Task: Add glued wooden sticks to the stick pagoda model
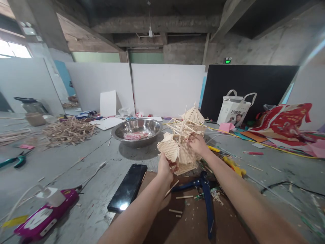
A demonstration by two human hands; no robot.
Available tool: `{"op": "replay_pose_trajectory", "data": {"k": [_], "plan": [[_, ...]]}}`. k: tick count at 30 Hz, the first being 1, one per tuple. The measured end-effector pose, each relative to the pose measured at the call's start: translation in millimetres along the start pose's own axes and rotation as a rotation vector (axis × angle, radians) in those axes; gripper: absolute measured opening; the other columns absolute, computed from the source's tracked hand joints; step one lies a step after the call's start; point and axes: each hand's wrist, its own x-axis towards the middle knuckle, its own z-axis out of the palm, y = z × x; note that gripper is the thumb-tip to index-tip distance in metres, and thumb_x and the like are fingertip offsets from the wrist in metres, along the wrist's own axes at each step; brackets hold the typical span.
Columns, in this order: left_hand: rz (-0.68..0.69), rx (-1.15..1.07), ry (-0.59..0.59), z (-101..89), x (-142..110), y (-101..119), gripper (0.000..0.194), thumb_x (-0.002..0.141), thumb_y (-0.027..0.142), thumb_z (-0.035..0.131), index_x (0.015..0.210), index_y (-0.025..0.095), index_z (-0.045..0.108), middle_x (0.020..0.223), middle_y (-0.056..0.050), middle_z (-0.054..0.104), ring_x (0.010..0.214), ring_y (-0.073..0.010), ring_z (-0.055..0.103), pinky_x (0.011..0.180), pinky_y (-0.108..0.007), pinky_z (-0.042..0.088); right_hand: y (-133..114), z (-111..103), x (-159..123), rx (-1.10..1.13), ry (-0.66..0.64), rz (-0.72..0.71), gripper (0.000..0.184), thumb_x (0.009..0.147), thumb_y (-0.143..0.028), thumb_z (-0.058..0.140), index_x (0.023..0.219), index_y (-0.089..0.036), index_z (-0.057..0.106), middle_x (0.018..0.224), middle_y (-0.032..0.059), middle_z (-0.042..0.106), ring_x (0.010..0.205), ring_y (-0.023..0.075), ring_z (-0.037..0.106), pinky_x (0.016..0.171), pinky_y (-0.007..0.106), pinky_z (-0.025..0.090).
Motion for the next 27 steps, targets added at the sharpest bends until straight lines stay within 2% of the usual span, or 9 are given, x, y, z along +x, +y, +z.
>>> {"op": "replay_pose_trajectory", "data": {"k": [7, 16, 19, 22, 23, 24, 27], "plan": [[-0.075, 0.086, -0.076, -14.2, 14, 33, 0.038, 0.077, 0.048, 0.023, 0.070, 0.018, 0.045, 0.051, 0.001, 0.045, 0.041, -0.0119, 0.043, 0.044, -0.026, 0.037, -11, 4, -6, 0.088, 0.012, 0.009, 0.019, 0.072, -0.024, 0.046, 0.077, -0.017, 0.064, 0.080, 0.0038, 0.063, 0.079, 0.0146, 0.056, 0.069, 0.023, 0.040], [-0.099, 0.138, -0.071, -21.3, 23, 40, 0.036, 0.075, 0.049, 0.029, 0.067, 0.018, 0.045, 0.054, 0.000, 0.046, 0.044, -0.0143, 0.045, 0.044, -0.029, 0.037, -19, 1, -23, 0.110, 0.034, 0.060, 0.025, 0.072, -0.029, 0.046, 0.086, -0.016, 0.062, 0.084, 0.0061, 0.063, 0.079, 0.0167, 0.056, 0.071, 0.026, 0.040], [-0.050, 0.143, -0.025, -21.8, 24, 42, 0.036, 0.073, 0.048, 0.034, 0.067, 0.016, 0.049, 0.056, -0.001, 0.047, 0.045, -0.0143, 0.044, 0.045, -0.028, 0.035, -19, -6, -36, 0.081, 0.098, 0.082, 0.025, 0.070, -0.031, 0.048, 0.086, -0.016, 0.062, 0.093, 0.0081, 0.061, 0.087, 0.0190, 0.054, 0.077, 0.029, 0.038], [0.070, 0.121, 0.100, -22.1, 25, 47, 0.032, 0.071, 0.045, 0.040, 0.070, 0.016, 0.052, 0.062, -0.001, 0.049, 0.049, -0.0119, 0.044, 0.048, -0.025, 0.034, -28, -19, -56, 0.053, 0.174, 0.045, 0.022, 0.071, -0.031, 0.047, 0.081, -0.017, 0.061, 0.095, 0.0082, 0.060, 0.092, 0.0199, 0.051, 0.081, 0.031, 0.035], [0.124, 0.106, 0.145, -22.0, 24, 50, 0.029, 0.071, 0.043, 0.042, 0.073, 0.016, 0.052, 0.066, -0.001, 0.051, 0.052, -0.0110, 0.045, 0.049, -0.024, 0.033, -33, -23, -63, 0.058, 0.142, 0.034, 0.021, 0.073, -0.030, 0.046, 0.079, -0.018, 0.061, 0.090, 0.0071, 0.061, 0.088, 0.0190, 0.053, 0.078, 0.030, 0.036], [0.181, 0.090, 0.187, -21.8, 22, 53, 0.025, 0.071, 0.040, 0.044, 0.076, 0.018, 0.053, 0.071, 0.000, 0.052, 0.056, -0.0101, 0.046, 0.051, -0.023, 0.033, -39, -27, -71, 0.065, 0.053, 0.023, 0.020, 0.074, -0.030, 0.044, 0.079, -0.019, 0.060, 0.084, 0.0053, 0.062, 0.081, 0.0174, 0.054, 0.073, 0.028, 0.038], [0.379, 0.034, 0.259, -21.0, 13, 62, 0.017, 0.068, 0.033, 0.048, 0.081, 0.022, 0.054, 0.086, 0.003, 0.054, 0.070, -0.0076, 0.048, 0.057, -0.019, 0.033, -56, -29, -93, 0.066, -0.310, -0.083, 0.020, 0.076, -0.028, 0.042, 0.077, -0.021, 0.061, 0.074, 0.0014, 0.063, 0.070, 0.0140, 0.056, 0.063, 0.023, 0.037]]}}
